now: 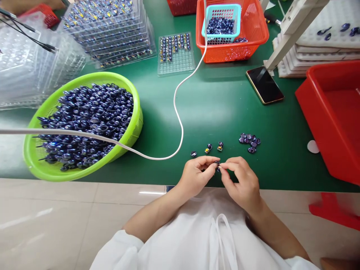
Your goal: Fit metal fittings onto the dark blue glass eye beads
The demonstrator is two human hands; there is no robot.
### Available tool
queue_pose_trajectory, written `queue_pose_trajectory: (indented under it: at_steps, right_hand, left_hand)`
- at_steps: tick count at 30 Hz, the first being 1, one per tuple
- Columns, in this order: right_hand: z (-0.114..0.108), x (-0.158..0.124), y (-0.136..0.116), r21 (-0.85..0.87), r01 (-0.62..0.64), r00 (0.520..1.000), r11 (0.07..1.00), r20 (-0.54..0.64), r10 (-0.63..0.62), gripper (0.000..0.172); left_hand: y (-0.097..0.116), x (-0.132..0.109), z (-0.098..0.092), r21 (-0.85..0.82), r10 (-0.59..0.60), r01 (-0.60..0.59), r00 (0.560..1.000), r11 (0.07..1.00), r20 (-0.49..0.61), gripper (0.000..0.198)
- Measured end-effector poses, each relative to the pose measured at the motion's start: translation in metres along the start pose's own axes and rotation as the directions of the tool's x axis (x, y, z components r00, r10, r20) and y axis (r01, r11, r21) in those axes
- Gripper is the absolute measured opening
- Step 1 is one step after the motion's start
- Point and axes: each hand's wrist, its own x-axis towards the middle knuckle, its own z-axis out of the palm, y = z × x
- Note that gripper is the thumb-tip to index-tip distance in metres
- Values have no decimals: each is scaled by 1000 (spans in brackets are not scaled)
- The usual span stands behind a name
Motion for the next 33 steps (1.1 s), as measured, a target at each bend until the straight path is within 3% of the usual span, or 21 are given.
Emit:
queue_pose_trajectory:
  at_steps: [8,18,21,27,29,33]
  right_hand:
    - [9,-2,4,-169,26,990,985,-136,-49,26]
    - [5,-6,2,-140,99,994,985,-23,-103,54]
    - [1,-6,-2,-51,57,998,997,-2,-57,57]
    - [-15,-3,-1,245,-139,990,960,70,125,44]
    - [-20,-3,4,245,-106,994,964,64,93,49]
    - [-26,-1,15,122,112,983,986,130,-127,50]
  left_hand:
    - [5,-5,5,-164,-21,26,999,986,33,31]
    - [3,-2,5,-236,-52,39,997,971,-48,32]
    - [6,-2,2,-247,-64,50,997,968,-52,29]
    - [5,1,-5,-361,-95,110,994,926,60,22]
    - [4,1,-6,-421,-124,159,986,893,111,20]
    - [7,2,-9,-466,-246,318,946,826,210,22]
